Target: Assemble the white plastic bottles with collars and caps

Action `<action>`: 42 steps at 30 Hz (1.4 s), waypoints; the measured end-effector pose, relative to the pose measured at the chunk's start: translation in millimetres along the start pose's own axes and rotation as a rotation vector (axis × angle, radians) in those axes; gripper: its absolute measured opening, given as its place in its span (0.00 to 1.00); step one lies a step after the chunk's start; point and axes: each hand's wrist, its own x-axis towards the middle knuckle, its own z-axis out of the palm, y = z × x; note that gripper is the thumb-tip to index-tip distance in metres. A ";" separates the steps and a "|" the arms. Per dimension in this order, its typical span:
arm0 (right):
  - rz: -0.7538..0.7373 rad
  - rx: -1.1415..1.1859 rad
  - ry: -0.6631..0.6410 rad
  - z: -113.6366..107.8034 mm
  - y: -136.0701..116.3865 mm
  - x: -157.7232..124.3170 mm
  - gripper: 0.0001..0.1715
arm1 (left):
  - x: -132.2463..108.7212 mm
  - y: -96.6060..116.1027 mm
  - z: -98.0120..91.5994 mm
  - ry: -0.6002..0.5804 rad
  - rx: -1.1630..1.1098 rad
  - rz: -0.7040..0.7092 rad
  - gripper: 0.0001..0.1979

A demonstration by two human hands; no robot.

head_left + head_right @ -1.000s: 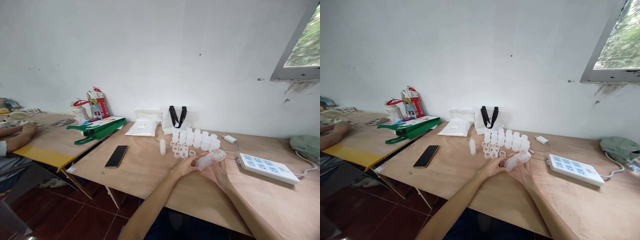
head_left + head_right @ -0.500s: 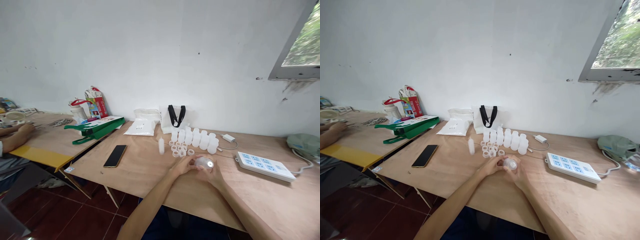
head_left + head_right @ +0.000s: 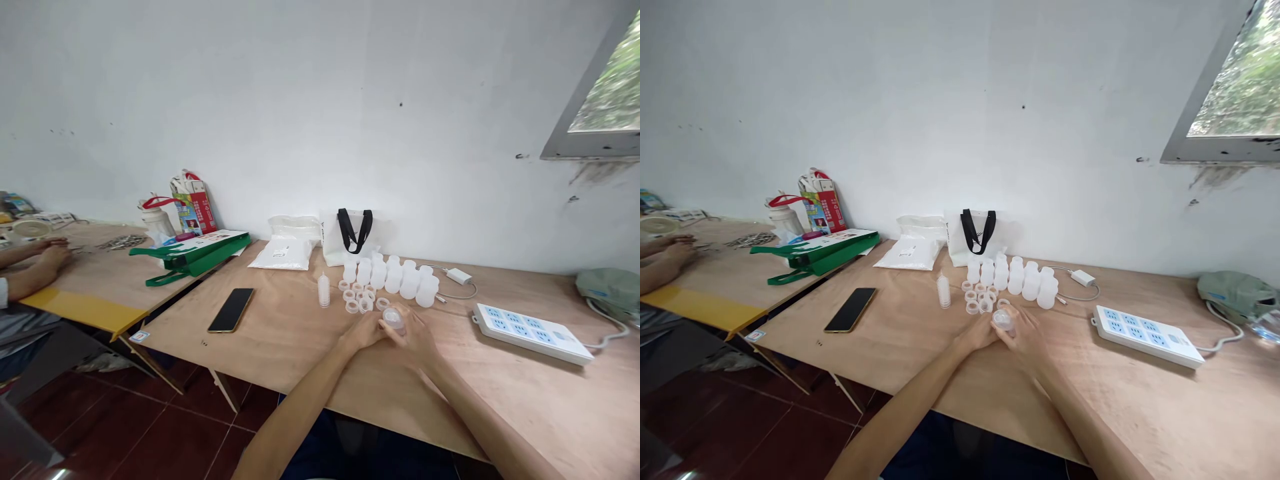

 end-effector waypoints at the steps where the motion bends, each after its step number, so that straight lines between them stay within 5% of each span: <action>1: 0.000 -0.020 -0.017 1.5 -1.7 2.9 0.20 | 0.5 -0.9 0.6 0.004 0.002 -0.001 0.09; 5: 0.093 -0.034 -0.077 10.0 -7.8 15.8 0.22 | 1.1 -2.1 2.0 0.016 0.014 -0.004 0.10; 10: 0.387 0.065 -0.084 11.1 -10.7 32.1 0.26 | 1.8 -1.5 1.6 -0.014 0.036 -0.031 0.12; 16: 0.606 0.496 -0.030 1.7 -6.9 52.6 0.23 | 2.5 1.6 -0.5 -0.026 0.052 -0.056 0.19; 28: 0.705 0.872 0.116 1.7 12.8 35.9 0.21 | -0.1 14.3 -5.0 -0.043 0.076 -0.049 0.25; 42: 0.686 0.654 0.062 13.0 12.6 12.2 0.24 | 1.3 13.0 0.0 0.011 0.050 -0.037 0.16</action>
